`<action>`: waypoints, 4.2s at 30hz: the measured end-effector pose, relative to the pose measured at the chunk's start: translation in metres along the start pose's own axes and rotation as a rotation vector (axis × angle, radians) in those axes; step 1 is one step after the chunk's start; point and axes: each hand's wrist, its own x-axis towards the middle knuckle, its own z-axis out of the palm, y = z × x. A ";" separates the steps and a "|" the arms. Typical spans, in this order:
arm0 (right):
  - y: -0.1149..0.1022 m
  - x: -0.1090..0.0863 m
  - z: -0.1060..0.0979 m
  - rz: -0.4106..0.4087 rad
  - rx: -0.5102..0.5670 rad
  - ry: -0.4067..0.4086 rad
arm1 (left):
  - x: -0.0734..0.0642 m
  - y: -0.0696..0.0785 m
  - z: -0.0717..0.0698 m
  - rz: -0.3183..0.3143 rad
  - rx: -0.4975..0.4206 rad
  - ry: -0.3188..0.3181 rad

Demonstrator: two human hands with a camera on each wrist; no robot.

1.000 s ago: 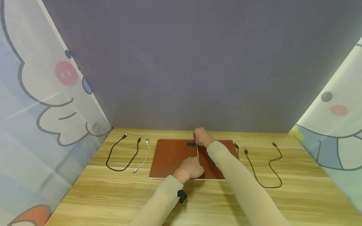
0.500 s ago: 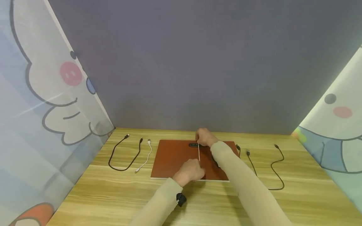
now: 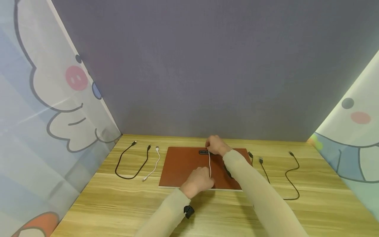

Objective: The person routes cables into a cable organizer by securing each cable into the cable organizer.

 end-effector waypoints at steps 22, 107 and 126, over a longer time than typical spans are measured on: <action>0.001 -0.008 0.004 -0.070 -0.019 0.011 | -0.014 -0.006 -0.027 0.073 0.122 -0.061; -0.043 -0.119 0.029 0.066 -0.094 -0.134 | 0.049 -0.143 -0.123 -0.346 0.324 0.196; -0.039 -0.121 0.026 0.079 0.014 -0.169 | 0.046 -0.142 -0.127 -0.329 0.334 0.149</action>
